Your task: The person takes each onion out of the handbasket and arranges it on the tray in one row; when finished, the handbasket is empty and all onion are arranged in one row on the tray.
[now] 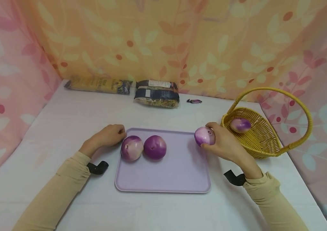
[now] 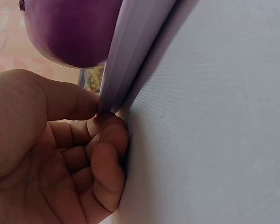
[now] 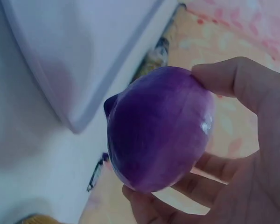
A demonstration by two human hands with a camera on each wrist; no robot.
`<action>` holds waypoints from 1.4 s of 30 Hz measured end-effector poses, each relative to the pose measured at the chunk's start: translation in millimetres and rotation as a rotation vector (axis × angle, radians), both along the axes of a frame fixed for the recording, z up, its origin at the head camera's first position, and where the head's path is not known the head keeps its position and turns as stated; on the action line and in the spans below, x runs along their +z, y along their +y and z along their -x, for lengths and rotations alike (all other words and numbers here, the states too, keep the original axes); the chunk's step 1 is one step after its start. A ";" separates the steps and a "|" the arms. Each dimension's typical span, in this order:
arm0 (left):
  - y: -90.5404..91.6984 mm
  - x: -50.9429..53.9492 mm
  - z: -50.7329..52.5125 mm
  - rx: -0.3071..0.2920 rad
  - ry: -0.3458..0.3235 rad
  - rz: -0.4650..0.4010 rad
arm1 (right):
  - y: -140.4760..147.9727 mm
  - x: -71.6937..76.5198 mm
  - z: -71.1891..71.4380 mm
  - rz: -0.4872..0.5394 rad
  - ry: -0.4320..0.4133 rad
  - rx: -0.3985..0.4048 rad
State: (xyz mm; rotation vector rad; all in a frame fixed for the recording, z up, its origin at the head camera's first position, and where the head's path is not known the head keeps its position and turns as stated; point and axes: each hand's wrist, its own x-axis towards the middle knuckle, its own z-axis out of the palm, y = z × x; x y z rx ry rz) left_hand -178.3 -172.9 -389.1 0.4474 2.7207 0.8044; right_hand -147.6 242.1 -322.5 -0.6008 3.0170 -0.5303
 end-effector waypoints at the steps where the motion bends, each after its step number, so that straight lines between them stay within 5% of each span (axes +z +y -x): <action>1: 0.3 0.5 -0.3 0.001 -0.003 -0.001 | -2.4 -2.8 -0.1 -0.009 0.008 0.024; 10: -0.8 -0.2 0.3 -0.002 0.004 -0.003 | -17.9 -22.6 -1.9 -0.098 0.024 0.161; 18: -2.2 -0.7 2.7 0.010 -0.011 0.008 | -32.2 -26.3 -1.3 -0.022 0.012 0.264; 42: -1.0 -2.3 1.5 0.000 0.008 -0.002 | -77.5 -29.3 -2.1 0.009 -0.041 0.327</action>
